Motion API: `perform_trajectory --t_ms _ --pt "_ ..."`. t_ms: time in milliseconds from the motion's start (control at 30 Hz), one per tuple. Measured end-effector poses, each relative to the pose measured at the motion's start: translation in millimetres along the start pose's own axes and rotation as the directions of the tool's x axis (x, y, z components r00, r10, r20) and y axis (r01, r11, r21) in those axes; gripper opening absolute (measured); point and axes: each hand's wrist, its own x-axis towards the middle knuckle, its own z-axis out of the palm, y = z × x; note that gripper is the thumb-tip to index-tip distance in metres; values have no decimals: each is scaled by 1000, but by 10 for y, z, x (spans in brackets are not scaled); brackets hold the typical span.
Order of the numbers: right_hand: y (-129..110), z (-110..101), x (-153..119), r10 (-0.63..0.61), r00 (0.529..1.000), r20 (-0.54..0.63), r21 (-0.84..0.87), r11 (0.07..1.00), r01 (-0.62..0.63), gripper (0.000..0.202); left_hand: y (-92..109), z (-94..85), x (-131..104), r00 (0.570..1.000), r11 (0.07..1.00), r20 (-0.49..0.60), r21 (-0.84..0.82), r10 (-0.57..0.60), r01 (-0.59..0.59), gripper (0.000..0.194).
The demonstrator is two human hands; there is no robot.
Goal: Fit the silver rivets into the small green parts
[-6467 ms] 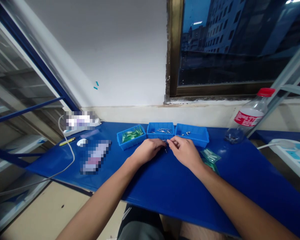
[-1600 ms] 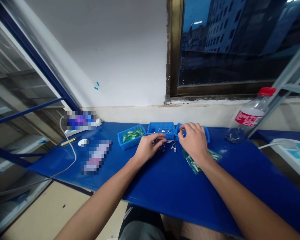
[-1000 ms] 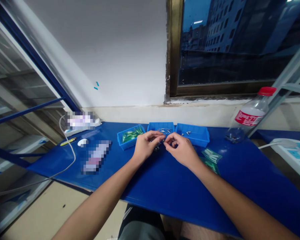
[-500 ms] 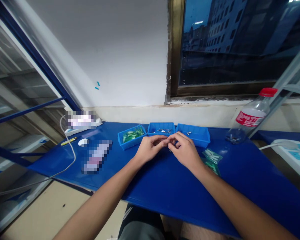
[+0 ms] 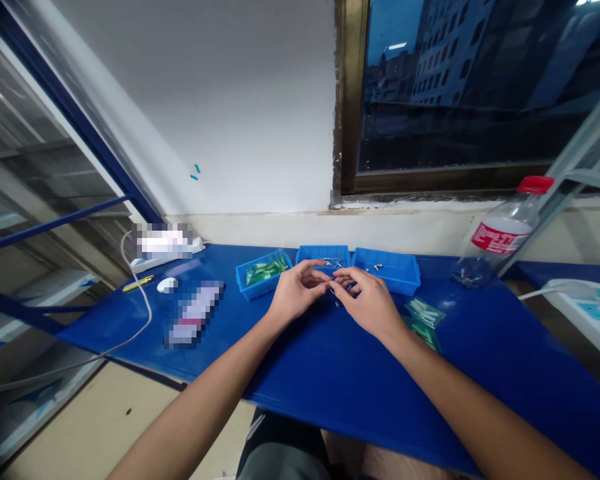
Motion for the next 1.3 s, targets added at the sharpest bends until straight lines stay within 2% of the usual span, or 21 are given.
perform_trajectory --t_ms 133,333,467,567,667,767,833,967,1067,1167,1300 --pt "1 -12 10 -26 997 72 24 999 25 22 7 10 -16 996 993 47 88 70 -74 48" --pt "38 -36 14 7 1000 14 -48 999 -6 17 9 -17 17 994 983 19 147 110 -112 43" --pt "57 -32 15 -56 998 27 -95 994 58 12 -18 -34 29 997 993 6 90 79 -79 42" --pt "43 -5 9 -50 998 34 -86 995 53 9 -32 -24 24 998 998 21 26 60 -61 45" --pt "12 13 2 -24 999 24 -43 999 25 21 -5 -8 17 997 998 47 -36 57 -55 50" --pt "-12 5 -1 -32 999 28 -54 998 34 33 71 -7 6 998 999 30 17 48 -49 48" --pt "-18 -5 -2 -17 1000 8 -58 998 18 34 128 -15 -9 1000 996 18 91 20 -22 45" --pt "-22 -7 -4 54 998 -28 5 999 -54 27 182 -17 -47 989 989 96 103 -117 107 50" --pt "-34 -5 -7 75 996 -38 28 997 -74 16 169 -5 -64 973 987 165 56 -159 152 58" --pt "-46 -14 -10 69 997 -26 -4 998 -69 8 157 -3 -65 969 990 202 48 -143 136 59" --pt "-14 -19 -8 -19 1000 -19 -94 995 17 7 135 -18 -45 978 994 197 97 -66 47 43"
